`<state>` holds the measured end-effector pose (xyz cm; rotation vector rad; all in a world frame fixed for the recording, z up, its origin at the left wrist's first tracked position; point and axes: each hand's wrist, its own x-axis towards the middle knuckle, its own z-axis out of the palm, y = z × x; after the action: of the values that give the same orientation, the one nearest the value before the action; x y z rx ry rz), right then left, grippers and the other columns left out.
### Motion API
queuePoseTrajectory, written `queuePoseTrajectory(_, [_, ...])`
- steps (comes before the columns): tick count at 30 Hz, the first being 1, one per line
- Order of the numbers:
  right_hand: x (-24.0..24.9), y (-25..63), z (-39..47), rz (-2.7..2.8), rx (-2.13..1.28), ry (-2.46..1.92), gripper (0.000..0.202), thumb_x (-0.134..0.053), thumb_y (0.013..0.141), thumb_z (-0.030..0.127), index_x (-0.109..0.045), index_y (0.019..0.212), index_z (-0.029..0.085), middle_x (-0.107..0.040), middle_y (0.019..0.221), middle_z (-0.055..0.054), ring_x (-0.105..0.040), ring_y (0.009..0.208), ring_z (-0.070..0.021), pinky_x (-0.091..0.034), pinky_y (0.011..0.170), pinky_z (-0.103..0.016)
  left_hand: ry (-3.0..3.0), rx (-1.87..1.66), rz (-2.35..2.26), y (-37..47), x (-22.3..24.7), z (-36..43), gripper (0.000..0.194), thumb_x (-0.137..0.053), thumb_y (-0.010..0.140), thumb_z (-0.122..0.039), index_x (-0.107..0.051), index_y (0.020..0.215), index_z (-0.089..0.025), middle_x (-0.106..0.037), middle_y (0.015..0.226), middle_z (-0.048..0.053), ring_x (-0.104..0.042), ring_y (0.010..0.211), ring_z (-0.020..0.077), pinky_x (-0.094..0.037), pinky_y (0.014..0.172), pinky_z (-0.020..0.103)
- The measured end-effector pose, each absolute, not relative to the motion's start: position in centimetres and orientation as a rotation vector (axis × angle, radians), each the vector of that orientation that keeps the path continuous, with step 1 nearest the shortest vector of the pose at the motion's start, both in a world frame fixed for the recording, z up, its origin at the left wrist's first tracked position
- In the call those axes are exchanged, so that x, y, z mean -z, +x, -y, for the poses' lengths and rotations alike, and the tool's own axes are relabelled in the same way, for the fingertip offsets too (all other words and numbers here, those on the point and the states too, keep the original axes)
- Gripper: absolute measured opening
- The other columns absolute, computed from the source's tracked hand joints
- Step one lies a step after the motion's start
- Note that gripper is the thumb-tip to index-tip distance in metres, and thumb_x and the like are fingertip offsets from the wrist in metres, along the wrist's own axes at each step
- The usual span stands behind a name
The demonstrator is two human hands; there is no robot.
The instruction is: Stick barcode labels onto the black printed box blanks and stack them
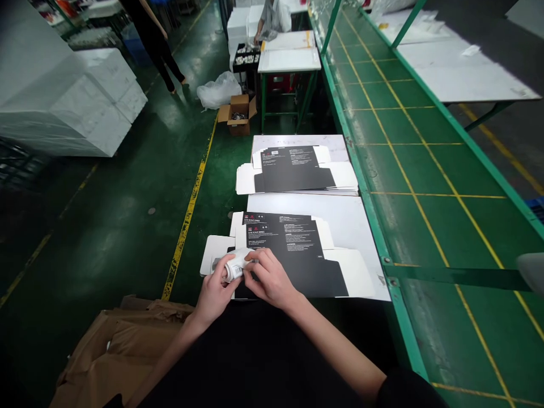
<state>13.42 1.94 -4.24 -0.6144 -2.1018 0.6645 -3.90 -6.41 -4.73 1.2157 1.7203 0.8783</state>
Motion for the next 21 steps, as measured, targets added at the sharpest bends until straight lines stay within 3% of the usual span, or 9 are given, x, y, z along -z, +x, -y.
queuePoseTrajectory(5, [5.0, 13.3, -1.5, 1.776, -1.070, -0.819, 0.005, -0.062, 0.091, 0.023, -0.064, 0.087, 0.022, -0.070, 0.093, -0.008, -0.067, 0.084, -0.0209, -0.057, 0.075, -0.038, 1.179, -0.861, -1.841, -4.2, 6.4, 6.3, 0.046, -0.064, 0.090, -0.031, -0.054, 0.135, -0.026, -0.078, 0.101, 0.006, -0.075, 0.082, 0.0219, -0.054, 0.071, 0.027])
queuePoseTrajectory(7, [7.1, 13.5, -2.5, 1.587, -1.297, -1.021, 0.013, -0.066, 0.089, 0.032, -0.065, 0.083, 0.020, -0.072, 0.086, -0.007, -0.067, 0.077, -0.0201, -0.056, 0.071, -0.035, 1.135, -0.878, -1.876, -4.7, 7.3, 6.8, 0.047, -0.066, 0.088, -0.032, -0.055, 0.133, -0.025, -0.077, 0.104, 0.009, -0.075, 0.087, 0.0235, -0.055, 0.073, 0.028])
queuePoseTrajectory(10, [12.4, 14.1, -5.6, 1.457, -1.529, -1.305, 0.025, -0.074, 0.077, 0.041, -0.066, 0.076, 0.017, -0.071, 0.072, -0.006, -0.063, 0.065, -0.0187, -0.052, 0.063, -0.032, 1.076, -0.835, -1.925, -5.6, 8.3, 8.0, 0.047, -0.065, 0.089, -0.035, -0.054, 0.132, -0.022, -0.078, 0.102, 0.011, -0.074, 0.076, 0.0223, -0.054, 0.067, 0.028])
queuePoseTrajectory(15, [21.0, 13.8, -12.0, 1.535, -1.340, -1.696, 0.034, -0.078, 0.066, 0.049, -0.061, 0.066, 0.020, -0.068, 0.066, -0.003, -0.059, 0.063, -0.0173, -0.045, 0.062, -0.030, 0.972, -0.737, -1.954, -6.6, 8.9, 10.2, 0.052, -0.062, 0.087, -0.040, -0.051, 0.135, -0.022, -0.076, 0.111, 0.013, -0.075, 0.082, 0.0232, -0.053, 0.064, 0.027])
queuePoseTrajectory(21, [24.5, 12.2, -16.9, 1.651, -1.212, -1.839, 0.030, -0.082, 0.064, 0.035, -0.054, 0.061, 0.023, -0.064, 0.064, 0.002, -0.056, 0.062, -0.0164, -0.039, 0.061, -0.028, 0.914, -0.691, -2.020, -6.7, 8.7, 11.3, 0.052, -0.060, 0.087, -0.041, -0.051, 0.135, -0.024, -0.076, 0.110, 0.011, -0.074, 0.080, 0.0220, -0.053, 0.067, 0.028])
